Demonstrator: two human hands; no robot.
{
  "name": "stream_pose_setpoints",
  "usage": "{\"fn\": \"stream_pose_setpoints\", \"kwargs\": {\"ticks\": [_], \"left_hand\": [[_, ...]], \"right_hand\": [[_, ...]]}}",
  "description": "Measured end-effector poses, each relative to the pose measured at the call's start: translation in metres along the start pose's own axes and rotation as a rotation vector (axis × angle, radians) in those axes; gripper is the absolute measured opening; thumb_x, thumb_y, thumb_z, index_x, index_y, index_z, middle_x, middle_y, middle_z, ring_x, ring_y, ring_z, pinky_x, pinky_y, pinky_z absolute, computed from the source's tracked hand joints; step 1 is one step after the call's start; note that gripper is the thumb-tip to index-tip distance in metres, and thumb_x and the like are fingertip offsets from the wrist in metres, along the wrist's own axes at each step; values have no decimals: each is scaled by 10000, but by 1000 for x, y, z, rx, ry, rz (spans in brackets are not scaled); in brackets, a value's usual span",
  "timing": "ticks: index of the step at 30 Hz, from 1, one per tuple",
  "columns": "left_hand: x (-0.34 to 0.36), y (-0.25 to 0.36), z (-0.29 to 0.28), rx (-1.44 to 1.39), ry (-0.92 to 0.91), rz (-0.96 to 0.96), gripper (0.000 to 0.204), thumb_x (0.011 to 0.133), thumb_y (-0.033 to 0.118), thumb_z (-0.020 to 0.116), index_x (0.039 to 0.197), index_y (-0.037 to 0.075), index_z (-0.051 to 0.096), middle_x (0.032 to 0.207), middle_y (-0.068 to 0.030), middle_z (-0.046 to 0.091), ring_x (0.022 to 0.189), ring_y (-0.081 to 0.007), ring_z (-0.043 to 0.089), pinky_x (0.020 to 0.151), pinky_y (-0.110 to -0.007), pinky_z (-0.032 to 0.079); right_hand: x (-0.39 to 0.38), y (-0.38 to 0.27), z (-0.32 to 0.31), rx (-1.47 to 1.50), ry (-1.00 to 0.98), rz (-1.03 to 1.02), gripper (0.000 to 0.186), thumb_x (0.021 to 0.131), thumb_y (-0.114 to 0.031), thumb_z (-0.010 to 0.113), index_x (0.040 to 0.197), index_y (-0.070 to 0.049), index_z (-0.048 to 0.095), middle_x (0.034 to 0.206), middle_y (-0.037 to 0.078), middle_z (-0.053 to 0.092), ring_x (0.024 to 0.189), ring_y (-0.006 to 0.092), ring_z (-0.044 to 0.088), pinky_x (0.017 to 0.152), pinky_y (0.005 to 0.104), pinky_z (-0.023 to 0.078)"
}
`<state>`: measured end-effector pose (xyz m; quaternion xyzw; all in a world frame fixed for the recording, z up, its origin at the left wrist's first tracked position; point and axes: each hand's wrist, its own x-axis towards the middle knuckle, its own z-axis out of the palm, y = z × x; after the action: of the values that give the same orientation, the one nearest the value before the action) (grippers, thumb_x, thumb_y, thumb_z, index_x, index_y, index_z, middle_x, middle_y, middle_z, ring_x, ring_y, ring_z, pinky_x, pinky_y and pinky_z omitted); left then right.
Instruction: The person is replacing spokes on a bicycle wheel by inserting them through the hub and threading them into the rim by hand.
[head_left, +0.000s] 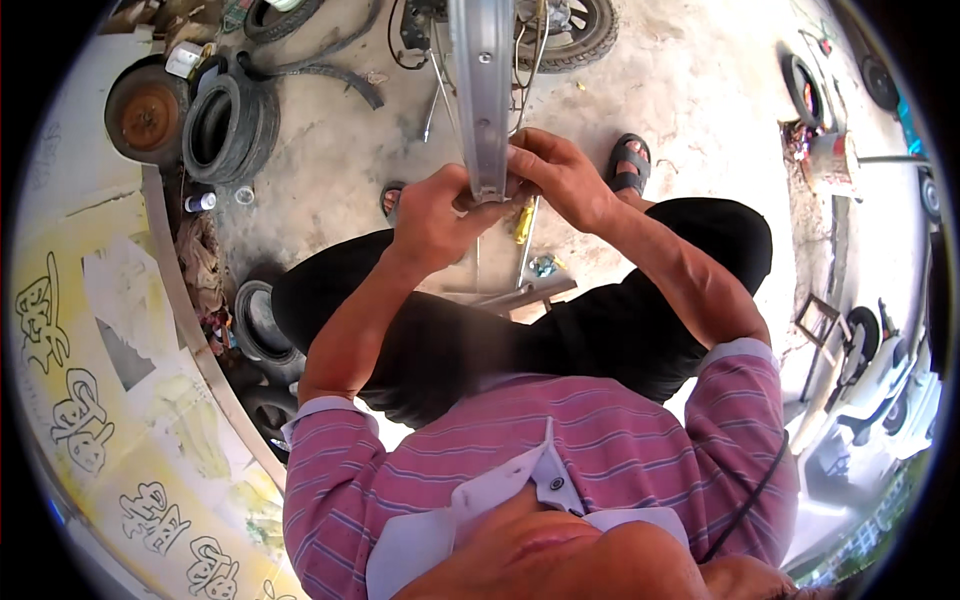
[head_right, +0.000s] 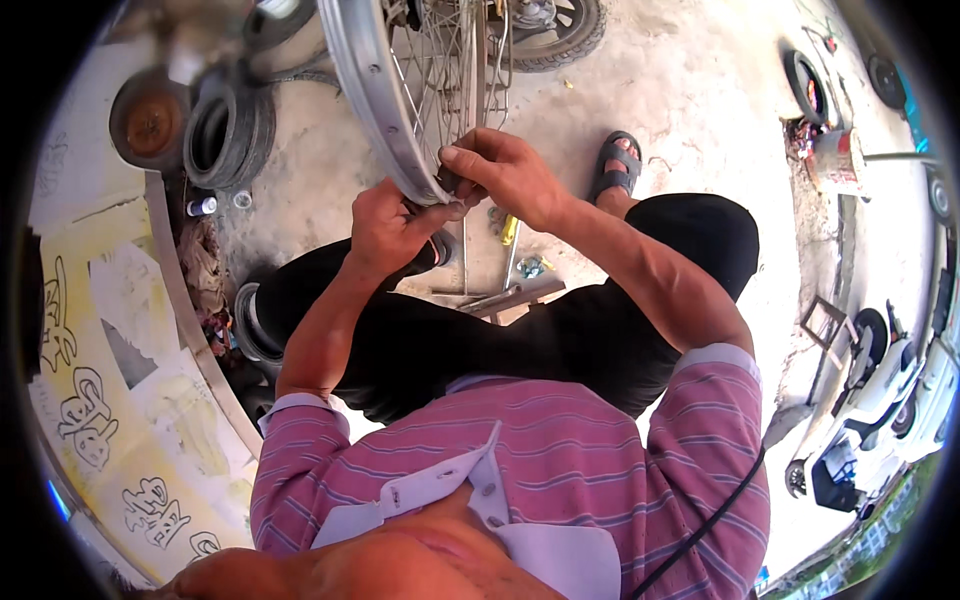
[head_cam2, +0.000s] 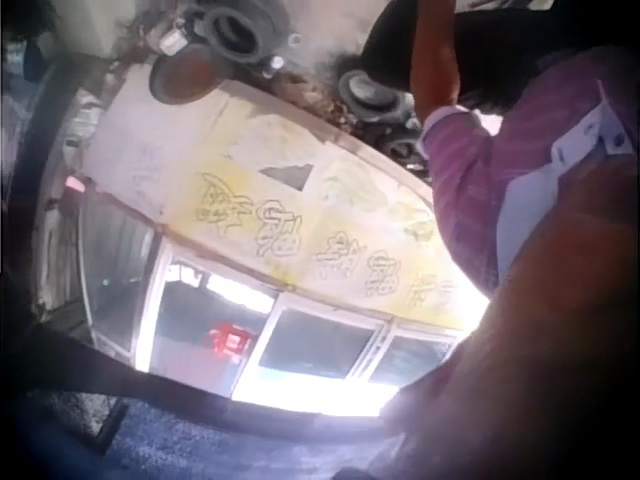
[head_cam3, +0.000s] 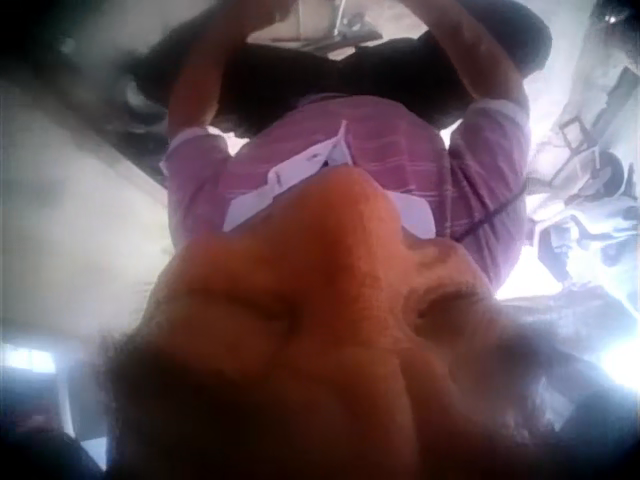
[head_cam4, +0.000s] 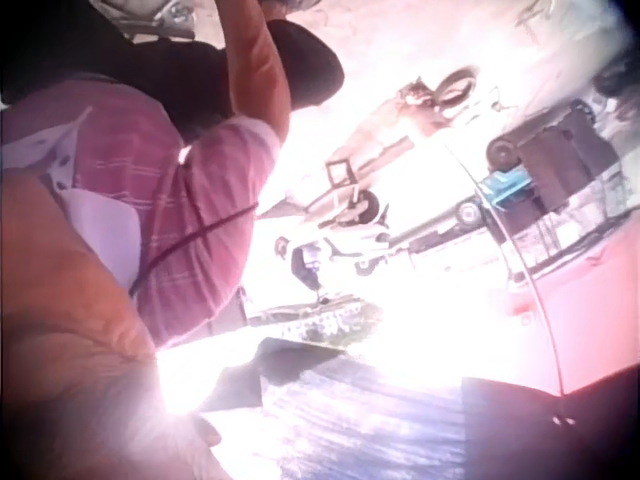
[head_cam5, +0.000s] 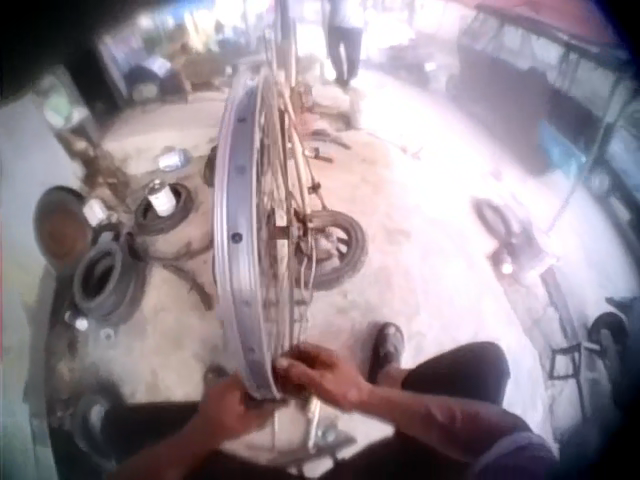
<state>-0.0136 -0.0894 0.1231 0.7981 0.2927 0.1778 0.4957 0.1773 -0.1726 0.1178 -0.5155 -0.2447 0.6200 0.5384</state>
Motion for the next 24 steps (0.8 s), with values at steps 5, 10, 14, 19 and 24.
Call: {"fn": "stream_pose_setpoints", "kwargs": {"ticks": [5, 10, 14, 19, 24], "left_hand": [[3, 15, 0, 60, 16, 16, 400, 788, 180, 868, 1111, 44, 677, 879, -59, 758, 722, -129, 708, 687, -283, 567], [2, 10, 4, 65, 43, 47, 362, 777, 136, 862, 1096, 37, 722, 864, -83, 754, 736, -145, 726, 681, -297, 570], [5, 12, 5, 51, 30, 19, 381, 766, 130, 870, 1099, 23, 718, 877, -96, 753, 780, -163, 738, 696, -303, 575], [2, 5, 2, 39, 19, 29, 311, 792, 111, 848, 1032, -22, 703, 944, -90, 732, 864, -172, 703, 791, -308, 543], [5, 8, 3, 85, -8, 42, 269, 767, 90, 851, 970, -3, 702, 878, -79, 712, 813, -191, 700, 744, -309, 539]], "right_hand": [[-8, -4, -7, -255, 34, -6, 494, 974, -426, 675, 1169, 26, 632, 894, 65, 654, 795, 118, 620, 686, 289, 526], [-4, -5, -10, -596, 89, 21, 824, 850, -772, 572, 842, 44, 689, 768, 194, 679, 772, 334, 682, 703, 448, 534], [0, -18, -6, -830, -12, 94, 842, 843, -787, 553, 874, 40, 704, 801, 213, 694, 749, 376, 683, 686, 459, 541], [-7, -39, 3, -944, -73, 40, 689, 916, -627, 530, 845, 35, 709, 760, 223, 683, 764, 413, 660, 730, 491, 515], [-1, -16, -3, -1067, -155, -121, 408, 944, -504, 536, 1011, -123, 666, 766, 197, 644, 724, 397, 665, 645, 497, 513]]}}
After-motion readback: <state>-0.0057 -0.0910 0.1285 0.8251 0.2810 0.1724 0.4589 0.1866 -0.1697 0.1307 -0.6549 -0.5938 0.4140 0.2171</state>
